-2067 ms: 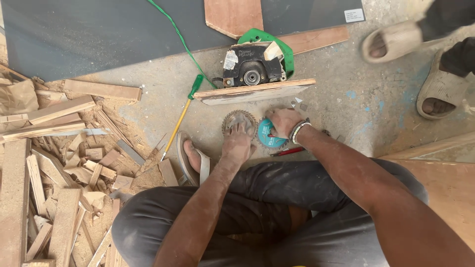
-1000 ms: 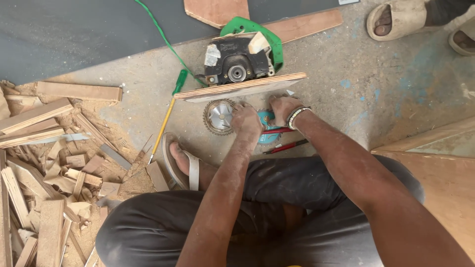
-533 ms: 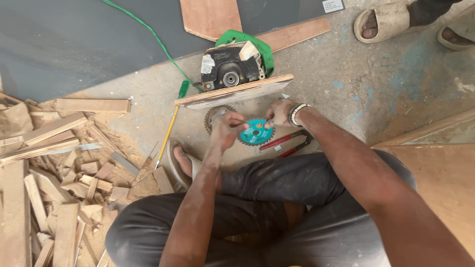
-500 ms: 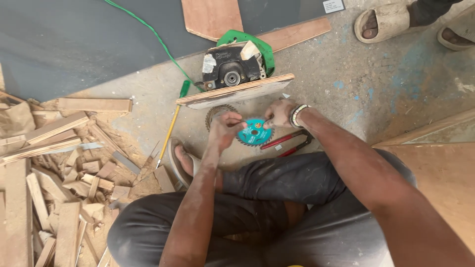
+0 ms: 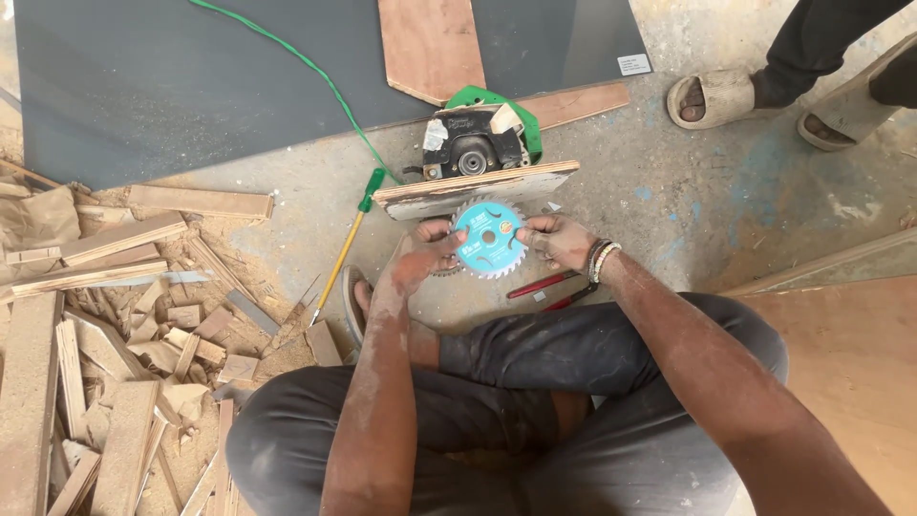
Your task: Disassembling and repairing a handheld circular saw using a screwdriver and pliers.
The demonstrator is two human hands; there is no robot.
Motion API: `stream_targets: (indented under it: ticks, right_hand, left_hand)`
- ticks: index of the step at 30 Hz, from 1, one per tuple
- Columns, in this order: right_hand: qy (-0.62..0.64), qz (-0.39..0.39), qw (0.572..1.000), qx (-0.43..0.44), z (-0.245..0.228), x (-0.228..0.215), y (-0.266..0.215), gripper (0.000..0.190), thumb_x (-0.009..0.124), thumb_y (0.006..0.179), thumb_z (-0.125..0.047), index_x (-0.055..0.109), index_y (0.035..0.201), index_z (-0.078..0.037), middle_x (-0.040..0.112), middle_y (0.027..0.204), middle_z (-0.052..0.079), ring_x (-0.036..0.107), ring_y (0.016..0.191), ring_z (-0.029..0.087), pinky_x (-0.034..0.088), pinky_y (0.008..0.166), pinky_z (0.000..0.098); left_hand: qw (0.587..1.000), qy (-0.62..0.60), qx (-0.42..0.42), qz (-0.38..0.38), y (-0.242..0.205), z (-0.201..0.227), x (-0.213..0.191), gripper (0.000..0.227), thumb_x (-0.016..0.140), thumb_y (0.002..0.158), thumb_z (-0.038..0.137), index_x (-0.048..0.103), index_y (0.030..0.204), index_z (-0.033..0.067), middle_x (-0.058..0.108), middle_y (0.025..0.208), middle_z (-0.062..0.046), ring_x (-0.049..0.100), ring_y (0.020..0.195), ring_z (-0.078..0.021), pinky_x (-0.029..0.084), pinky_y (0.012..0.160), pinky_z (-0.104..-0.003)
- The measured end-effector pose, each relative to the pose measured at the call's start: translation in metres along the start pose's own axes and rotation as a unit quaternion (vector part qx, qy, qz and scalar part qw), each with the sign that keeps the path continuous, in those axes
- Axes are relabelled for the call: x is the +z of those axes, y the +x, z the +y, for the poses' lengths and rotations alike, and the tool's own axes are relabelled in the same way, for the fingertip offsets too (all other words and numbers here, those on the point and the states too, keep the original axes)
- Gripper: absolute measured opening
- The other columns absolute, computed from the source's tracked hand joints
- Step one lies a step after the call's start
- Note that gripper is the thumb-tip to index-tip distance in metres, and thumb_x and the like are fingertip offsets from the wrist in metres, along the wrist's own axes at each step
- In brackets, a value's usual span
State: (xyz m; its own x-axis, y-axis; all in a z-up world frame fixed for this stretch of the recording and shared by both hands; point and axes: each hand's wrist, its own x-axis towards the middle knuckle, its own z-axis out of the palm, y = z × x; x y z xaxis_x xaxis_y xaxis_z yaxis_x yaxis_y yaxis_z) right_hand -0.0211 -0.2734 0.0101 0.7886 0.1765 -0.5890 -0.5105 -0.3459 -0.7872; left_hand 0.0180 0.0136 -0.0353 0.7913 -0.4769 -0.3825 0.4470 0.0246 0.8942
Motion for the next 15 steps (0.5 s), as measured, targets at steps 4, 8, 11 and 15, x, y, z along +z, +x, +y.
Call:
stream_targets:
  ticks: [4,8,11,15]
  right_hand:
    - [0.030,-0.006,1.000,-0.002,-0.004,0.004,-0.003,0.033,0.064,0.100,-0.039,0.071,0.107,-0.009,0.048,0.064,-0.006,0.041,0.053,0.005,0.039,0.045,0.0254]
    - [0.062,0.022,0.997,-0.040,-0.008,0.010,0.000,0.028,0.064,0.100,-0.036,0.070,0.102,-0.009,0.051,0.067,-0.008,0.045,0.055,0.004,0.040,0.045,0.0241]
    - [0.086,0.042,0.993,-0.075,-0.009,0.013,0.005,0.026,0.063,0.102,-0.034,0.066,0.094,-0.010,0.050,0.066,-0.006,0.044,0.053,0.005,0.040,0.045,0.0244]
    - [0.108,0.094,0.983,-0.114,-0.010,0.015,0.012,0.031,0.058,0.105,-0.035,0.058,0.085,-0.012,0.051,0.068,-0.007,0.046,0.056,0.004,0.043,0.047,0.0226]
  left_hand:
    - [1.000,-0.009,0.019,0.017,-0.013,0.022,0.006,0.036,0.078,0.088,0.035,0.073,0.108,0.0057,0.073,0.094,-0.001,0.068,0.085,-0.0093,0.059,0.073,-0.026]
    - [0.998,-0.035,0.043,0.025,-0.007,0.023,0.004,0.035,0.077,0.092,0.033,0.075,0.107,0.0022,0.073,0.092,-0.003,0.066,0.083,-0.0095,0.057,0.072,-0.025]
    - [0.995,-0.070,0.057,0.048,-0.004,0.024,0.009,0.034,0.077,0.092,0.032,0.075,0.108,0.0022,0.075,0.092,-0.005,0.068,0.081,-0.0109,0.058,0.071,-0.026]
    - [0.997,-0.030,0.033,0.059,-0.016,0.051,0.016,0.033,0.077,0.089,0.031,0.075,0.108,0.0042,0.077,0.095,-0.007,0.071,0.077,-0.0135,0.061,0.071,-0.027]
